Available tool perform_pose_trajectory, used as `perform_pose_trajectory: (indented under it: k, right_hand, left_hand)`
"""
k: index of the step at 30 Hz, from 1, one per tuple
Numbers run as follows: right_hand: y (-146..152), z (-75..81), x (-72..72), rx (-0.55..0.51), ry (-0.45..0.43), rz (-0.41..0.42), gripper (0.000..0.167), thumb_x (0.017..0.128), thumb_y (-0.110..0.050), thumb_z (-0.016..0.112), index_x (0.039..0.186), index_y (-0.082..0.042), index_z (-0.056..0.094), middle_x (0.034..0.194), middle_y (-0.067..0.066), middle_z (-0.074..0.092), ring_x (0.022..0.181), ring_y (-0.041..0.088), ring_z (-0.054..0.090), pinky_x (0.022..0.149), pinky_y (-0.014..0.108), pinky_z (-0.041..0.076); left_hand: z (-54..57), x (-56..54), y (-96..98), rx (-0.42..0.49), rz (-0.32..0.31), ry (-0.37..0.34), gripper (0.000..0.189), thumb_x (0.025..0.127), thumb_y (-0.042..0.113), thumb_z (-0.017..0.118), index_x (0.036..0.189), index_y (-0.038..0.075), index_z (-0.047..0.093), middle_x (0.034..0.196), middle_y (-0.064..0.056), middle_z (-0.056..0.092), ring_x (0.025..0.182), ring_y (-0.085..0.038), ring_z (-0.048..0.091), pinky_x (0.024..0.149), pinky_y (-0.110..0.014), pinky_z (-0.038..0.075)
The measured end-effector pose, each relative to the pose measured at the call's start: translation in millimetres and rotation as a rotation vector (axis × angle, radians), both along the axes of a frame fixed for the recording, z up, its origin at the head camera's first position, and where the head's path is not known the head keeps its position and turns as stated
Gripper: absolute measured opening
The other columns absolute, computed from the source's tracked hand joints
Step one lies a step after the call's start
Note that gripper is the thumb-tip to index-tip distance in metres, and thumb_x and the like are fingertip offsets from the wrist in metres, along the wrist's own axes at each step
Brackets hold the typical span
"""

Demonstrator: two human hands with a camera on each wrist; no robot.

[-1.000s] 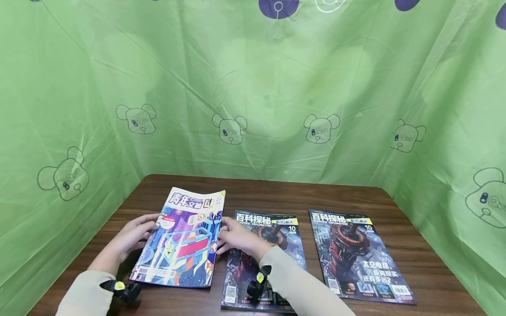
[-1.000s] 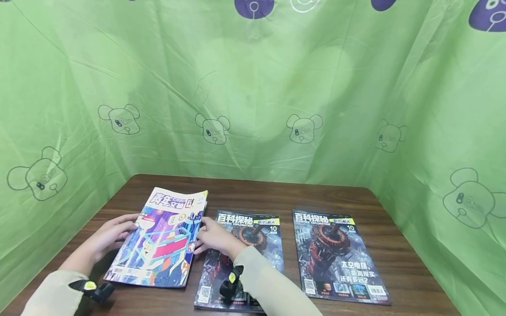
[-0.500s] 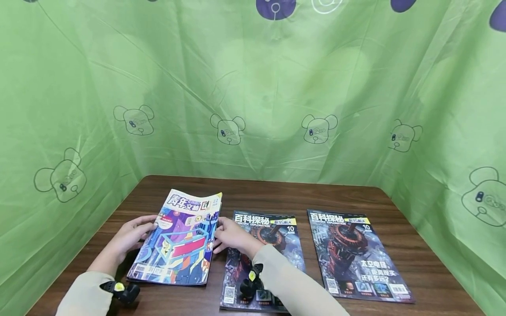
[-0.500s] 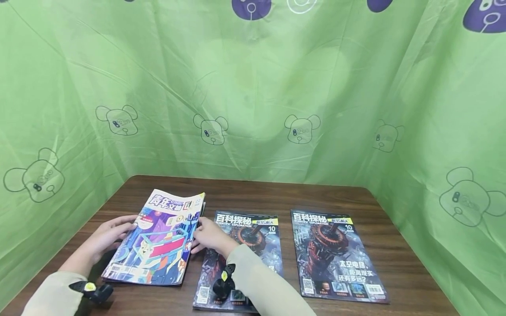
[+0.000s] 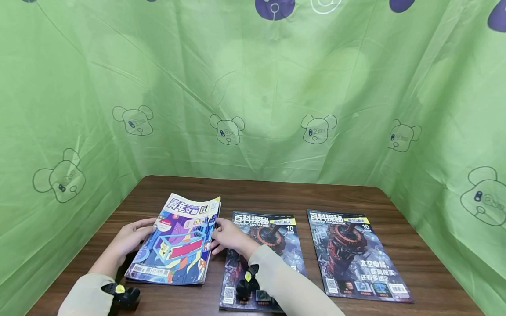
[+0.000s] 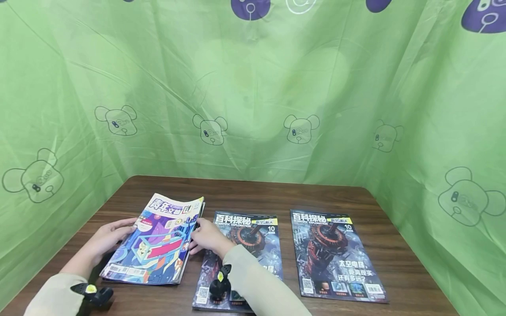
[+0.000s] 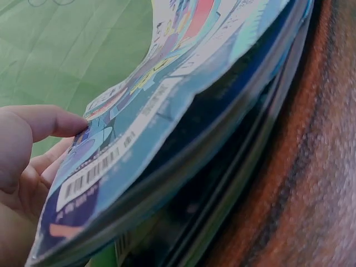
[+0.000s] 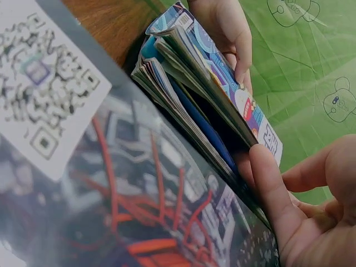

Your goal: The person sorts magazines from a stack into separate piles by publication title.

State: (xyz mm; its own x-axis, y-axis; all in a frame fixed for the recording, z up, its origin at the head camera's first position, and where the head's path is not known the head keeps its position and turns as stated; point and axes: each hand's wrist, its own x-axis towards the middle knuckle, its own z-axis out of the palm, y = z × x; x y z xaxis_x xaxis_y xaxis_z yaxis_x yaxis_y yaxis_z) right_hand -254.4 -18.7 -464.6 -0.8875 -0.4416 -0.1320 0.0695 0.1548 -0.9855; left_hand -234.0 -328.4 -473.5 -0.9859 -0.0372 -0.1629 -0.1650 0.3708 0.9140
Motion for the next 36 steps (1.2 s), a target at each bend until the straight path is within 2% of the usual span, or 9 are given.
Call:
perform_pose_trajectory:
  k: [4, 10, 13, 19, 27, 36]
  right_hand:
    - [-0.1, -0.4, -0.7, 0.013, -0.002, -0.004, 0.066, 0.093, 0.007, 0.05, 0.152, 0.011, 0.023, 0.092, 0.012, 0.064, 0.066, 0.02, 0.068, 0.059, 0.035, 0.061]
    - [0.4, 0.0, -1.4, 0.014, -0.02, 0.002, 0.069, 0.09, 0.007, 0.05, 0.153, 0.011, 0.022, 0.08, 0.01, 0.056, 0.069, 0.022, 0.069, 0.059, 0.035, 0.061]
    - [2.7, 2.8, -0.9, 0.003, -0.027, 0.004, 0.068, 0.09, 0.006, 0.05, 0.153, 0.011, 0.023, 0.085, 0.012, 0.059, 0.069, 0.023, 0.069, 0.059, 0.035, 0.061]
    - [9.1, 7.5, -1.9, -0.001, -0.02, 0.031, 0.06, 0.097, 0.001, 0.048, 0.152, 0.01, 0.025, 0.102, 0.017, 0.066, 0.073, 0.024, 0.07, 0.062, 0.036, 0.061]
    - [11.3, 10.3, -0.4, 0.013, 0.007, 0.01, 0.056, 0.098, -0.001, 0.051, 0.149, 0.01, 0.032, 0.107, 0.022, 0.066, 0.082, 0.034, 0.071, 0.064, 0.039, 0.062]
    - [14.4, 11.2, -0.4, 0.02, 0.043, 0.013, 0.057, 0.098, 0.0, 0.05, 0.15, 0.009, 0.031, 0.108, 0.021, 0.064, 0.085, 0.034, 0.071, 0.066, 0.041, 0.062]
  left_hand:
    - [-0.9, 0.8, 0.5, -0.024, -0.009, 0.013, 0.06, 0.103, 0.031, 0.056, 0.15, -0.003, 0.039, 0.12, -0.019, 0.067, 0.088, -0.019, 0.067, 0.07, -0.037, 0.058]
    - [-3.5, 1.0, 1.3, -0.1, -0.009, 0.067, 0.056, 0.104, 0.028, 0.054, 0.147, -0.006, 0.041, 0.133, -0.03, 0.056, 0.092, -0.018, 0.066, 0.07, -0.035, 0.057]
    - [-5.1, -0.1, 1.6, -0.137, 0.001, 0.092, 0.053, 0.103, 0.024, 0.055, 0.145, -0.007, 0.045, 0.13, -0.03, 0.057, 0.093, -0.018, 0.064, 0.069, -0.033, 0.056]
    - [-7.0, -1.7, 0.9, -0.176, 0.01, 0.118, 0.049, 0.102, 0.02, 0.057, 0.141, -0.008, 0.049, 0.124, -0.027, 0.059, 0.094, -0.02, 0.061, 0.069, -0.031, 0.055]
    - [-8.4, -2.5, -0.1, -0.206, 0.012, 0.131, 0.048, 0.101, 0.02, 0.058, 0.14, -0.008, 0.05, 0.123, -0.027, 0.06, 0.093, -0.02, 0.061, 0.067, -0.031, 0.055]
    - [-8.7, -2.7, -1.6, -0.319, 0.021, 0.181, 0.05, 0.099, 0.021, 0.063, 0.138, -0.007, 0.052, 0.118, -0.026, 0.064, 0.103, -0.035, 0.061, 0.076, -0.033, 0.047]
